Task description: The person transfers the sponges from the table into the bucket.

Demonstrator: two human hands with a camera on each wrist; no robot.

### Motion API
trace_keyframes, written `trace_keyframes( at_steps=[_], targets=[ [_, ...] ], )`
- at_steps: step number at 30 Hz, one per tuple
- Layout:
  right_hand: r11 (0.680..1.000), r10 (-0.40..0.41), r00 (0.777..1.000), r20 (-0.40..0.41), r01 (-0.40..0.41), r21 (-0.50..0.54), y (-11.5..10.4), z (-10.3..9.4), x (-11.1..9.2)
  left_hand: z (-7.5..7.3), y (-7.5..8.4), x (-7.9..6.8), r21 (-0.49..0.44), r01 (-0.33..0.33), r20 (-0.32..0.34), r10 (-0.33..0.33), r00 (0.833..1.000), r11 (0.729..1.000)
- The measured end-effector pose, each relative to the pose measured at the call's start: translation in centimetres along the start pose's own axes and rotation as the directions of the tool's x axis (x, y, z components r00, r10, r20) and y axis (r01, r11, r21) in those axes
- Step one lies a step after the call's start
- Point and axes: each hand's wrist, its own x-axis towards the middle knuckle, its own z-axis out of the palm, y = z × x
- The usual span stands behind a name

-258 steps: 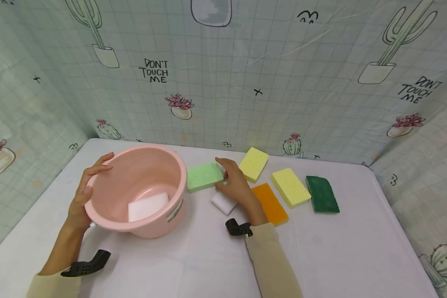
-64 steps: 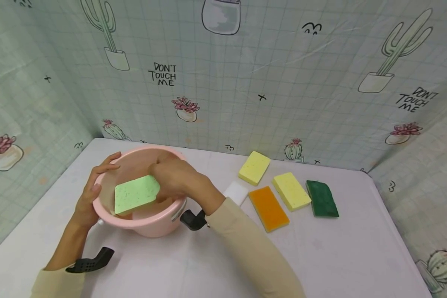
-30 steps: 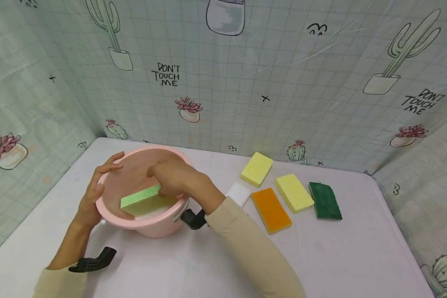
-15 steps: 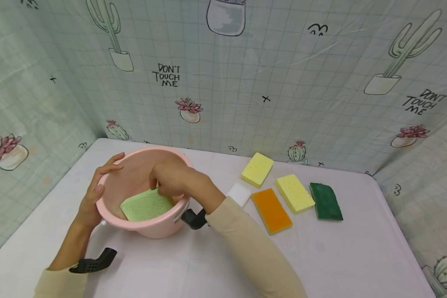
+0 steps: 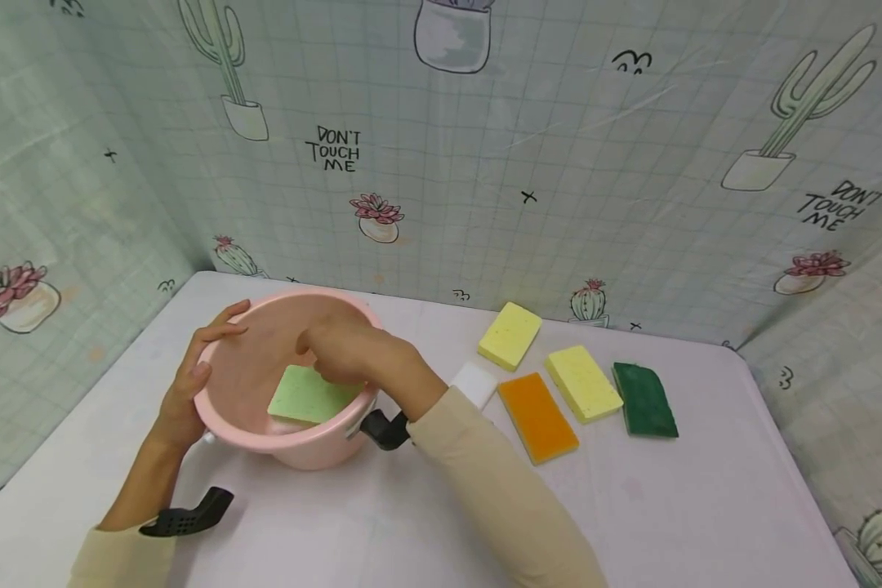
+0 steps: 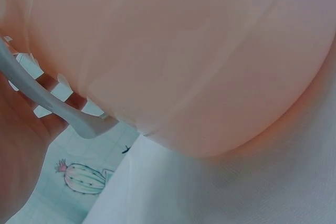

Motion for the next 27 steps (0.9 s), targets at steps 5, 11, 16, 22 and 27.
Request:
trace_keyframes(
  at_steps=[5,11,16,22,27],
  targets=[
    [0.998,-0.054,0.996,-0.075,0.056,0.025,0.3,-0.5,-1.0,0.1,0.1,0.0,0.023,0.004,-0.002,-0.004,1.000,1.000],
    [0.994,-0.063,0.980,-0.187,0.078,0.076,1.0,-0.9,-2.9,-0.1,0.3,0.1,0.026,-0.001,0.012,0.001,1.000,1.000],
    [0.985,-0.067,0.959,-0.276,0.108,0.135,1.6,-0.6,-4.3,-0.1,0.3,0.1,0.010,-0.003,0.004,0.003,1.000,1.000],
    [0.971,-0.077,0.917,-0.390,0.159,0.181,2.3,-0.5,-6.2,0.0,0.2,0.0,-0.015,-0.024,0.014,0.024,1.000,1.000],
    [0.960,-0.105,0.867,-0.488,0.217,0.179,3.1,0.0,-7.6,0.0,0.3,0.1,-0.032,-0.028,0.018,0.029,0.999,0.999]
  ],
)
